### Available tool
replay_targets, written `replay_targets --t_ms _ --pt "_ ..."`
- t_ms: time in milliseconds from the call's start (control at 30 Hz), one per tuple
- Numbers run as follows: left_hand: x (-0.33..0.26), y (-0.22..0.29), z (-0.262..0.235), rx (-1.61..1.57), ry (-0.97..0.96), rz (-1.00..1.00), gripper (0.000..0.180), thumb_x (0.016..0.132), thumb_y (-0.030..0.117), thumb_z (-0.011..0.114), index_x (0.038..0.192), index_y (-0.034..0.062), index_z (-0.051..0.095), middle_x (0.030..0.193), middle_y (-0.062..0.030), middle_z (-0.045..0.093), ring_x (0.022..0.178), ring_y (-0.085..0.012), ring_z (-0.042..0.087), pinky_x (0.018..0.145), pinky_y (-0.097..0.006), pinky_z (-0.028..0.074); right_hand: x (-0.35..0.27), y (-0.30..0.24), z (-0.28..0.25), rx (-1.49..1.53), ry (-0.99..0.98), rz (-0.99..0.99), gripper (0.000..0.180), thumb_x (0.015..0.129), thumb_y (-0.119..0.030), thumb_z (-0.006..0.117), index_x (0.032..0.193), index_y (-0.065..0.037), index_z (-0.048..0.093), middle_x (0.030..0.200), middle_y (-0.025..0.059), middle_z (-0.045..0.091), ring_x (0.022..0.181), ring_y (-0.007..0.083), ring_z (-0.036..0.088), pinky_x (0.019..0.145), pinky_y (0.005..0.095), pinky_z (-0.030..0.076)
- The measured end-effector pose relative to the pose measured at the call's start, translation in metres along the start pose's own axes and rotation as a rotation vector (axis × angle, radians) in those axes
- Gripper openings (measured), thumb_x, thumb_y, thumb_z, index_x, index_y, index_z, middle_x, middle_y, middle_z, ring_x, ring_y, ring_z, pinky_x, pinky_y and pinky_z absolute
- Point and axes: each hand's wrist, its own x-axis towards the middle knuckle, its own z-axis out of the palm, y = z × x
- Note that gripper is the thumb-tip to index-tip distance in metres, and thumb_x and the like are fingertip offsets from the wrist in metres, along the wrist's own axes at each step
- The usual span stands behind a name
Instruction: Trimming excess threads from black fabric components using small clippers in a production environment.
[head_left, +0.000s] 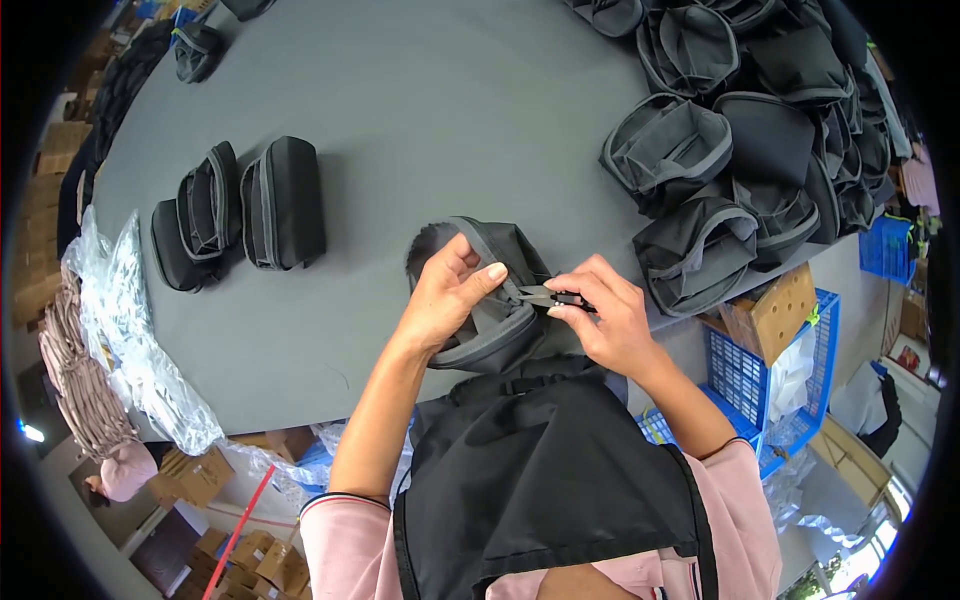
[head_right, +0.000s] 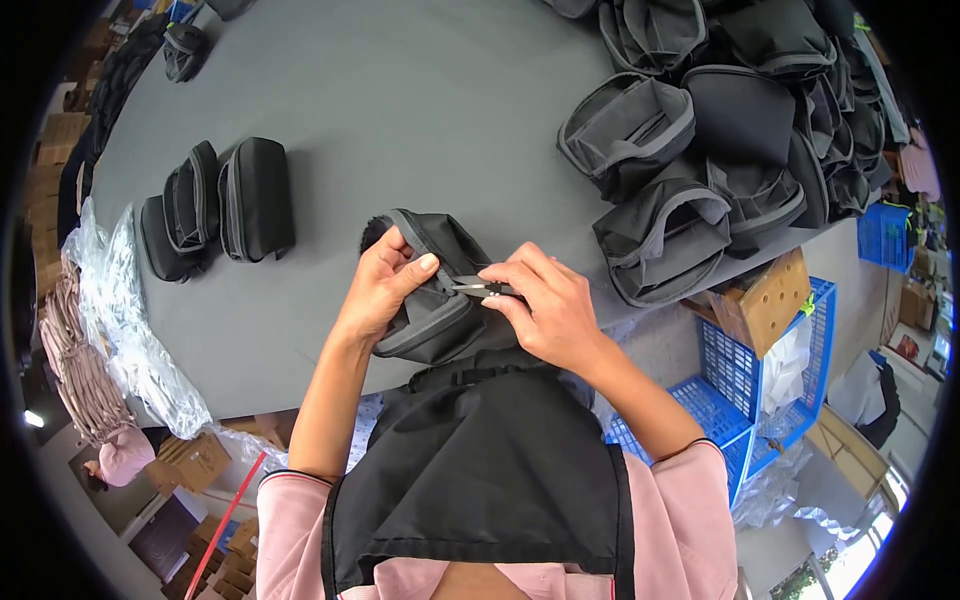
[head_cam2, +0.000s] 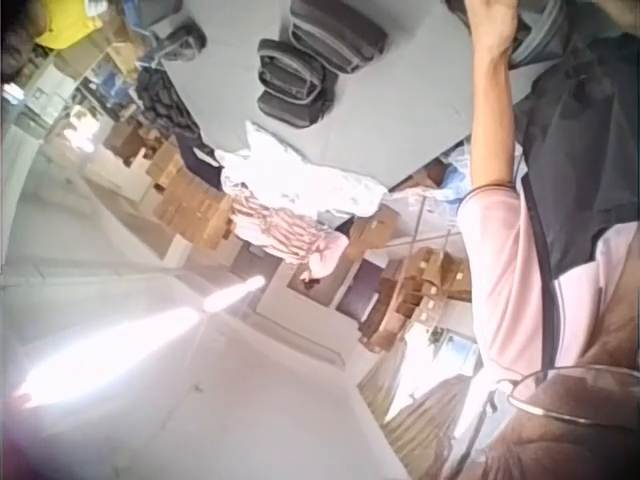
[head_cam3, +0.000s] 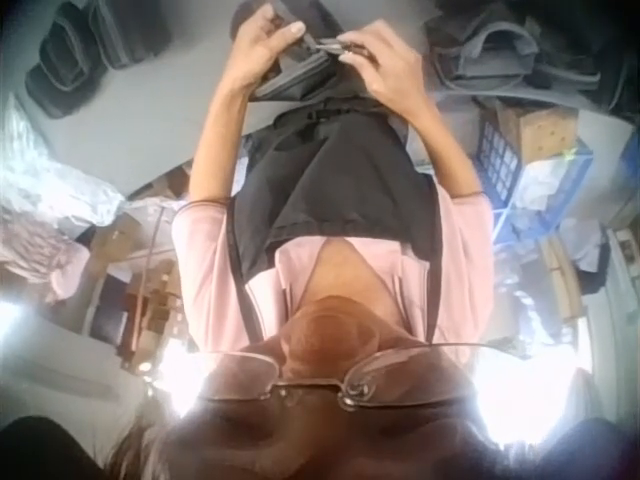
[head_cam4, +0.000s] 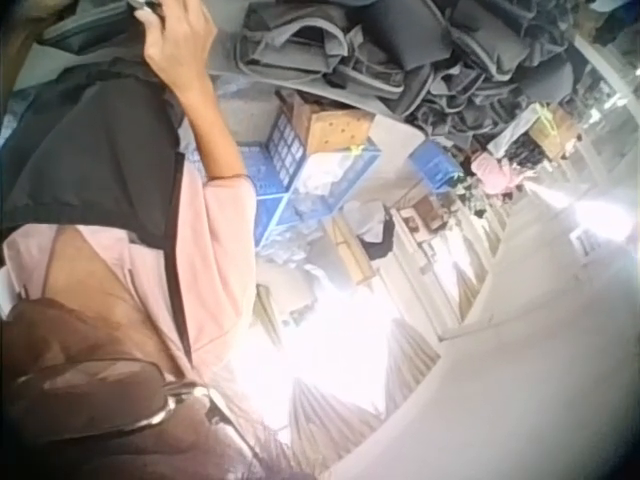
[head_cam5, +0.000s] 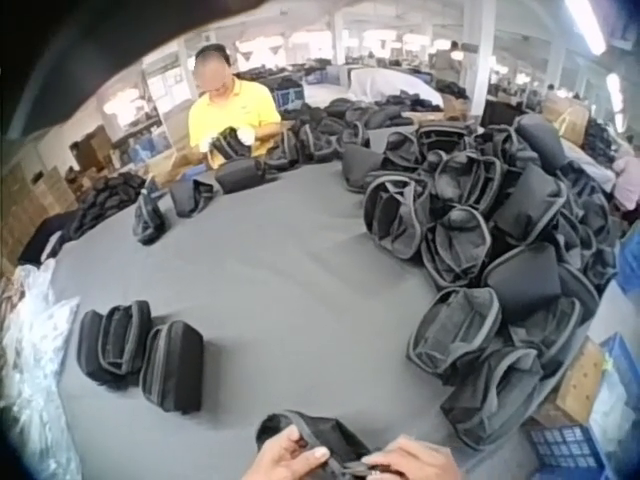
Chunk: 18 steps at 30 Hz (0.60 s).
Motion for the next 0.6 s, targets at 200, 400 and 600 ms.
replay_targets --t_ms 200,400,600 --pt "-0.001 -0.004 -0.001 -0.001 0.007 0.028 0.025 0.088 0.012 0.06 0.109 0.0012 0.053 0.1 -0.0043 0.059 0.094 -0.0108 0.054 0.086 -0.028 0.043 0.0 0.006 0.004 -0.146 0.034 -0.182 0.021 0.068 -0.005 0.07 0.088 -0.005 0.062 0.076 0.0058 0.054 0.06 0.0246 0.055 0.06 0.0314 0.045" --pt "-0.003 0.0 0.001 -0.06 0.065 0.019 0.021 0.091 0.023 0.056 0.097 0.0035 0.055 0.088 0.0016 0.057 0.085 -0.0057 0.049 0.082 -0.024 0.039 -0.005 -0.008 0.004 0.095 0.071 0.064 0.021 0.068 -0.004 0.07 0.088 -0.005 0.063 0.075 0.0061 0.055 0.06 0.024 0.056 0.063 0.0311 0.047" --pt "0.0 -0.005 -0.001 -0.032 0.056 0.015 0.02 0.092 0.025 0.055 0.091 0.0047 0.056 0.084 0.0033 0.056 0.081 -0.0041 0.047 0.08 -0.022 0.038 -0.001 -0.002 0.003 -0.08 0.052 -0.113 0.022 0.068 0.0 0.07 0.089 -0.001 0.064 0.074 0.0082 0.055 0.059 0.0176 0.051 0.052 0.0272 0.042"
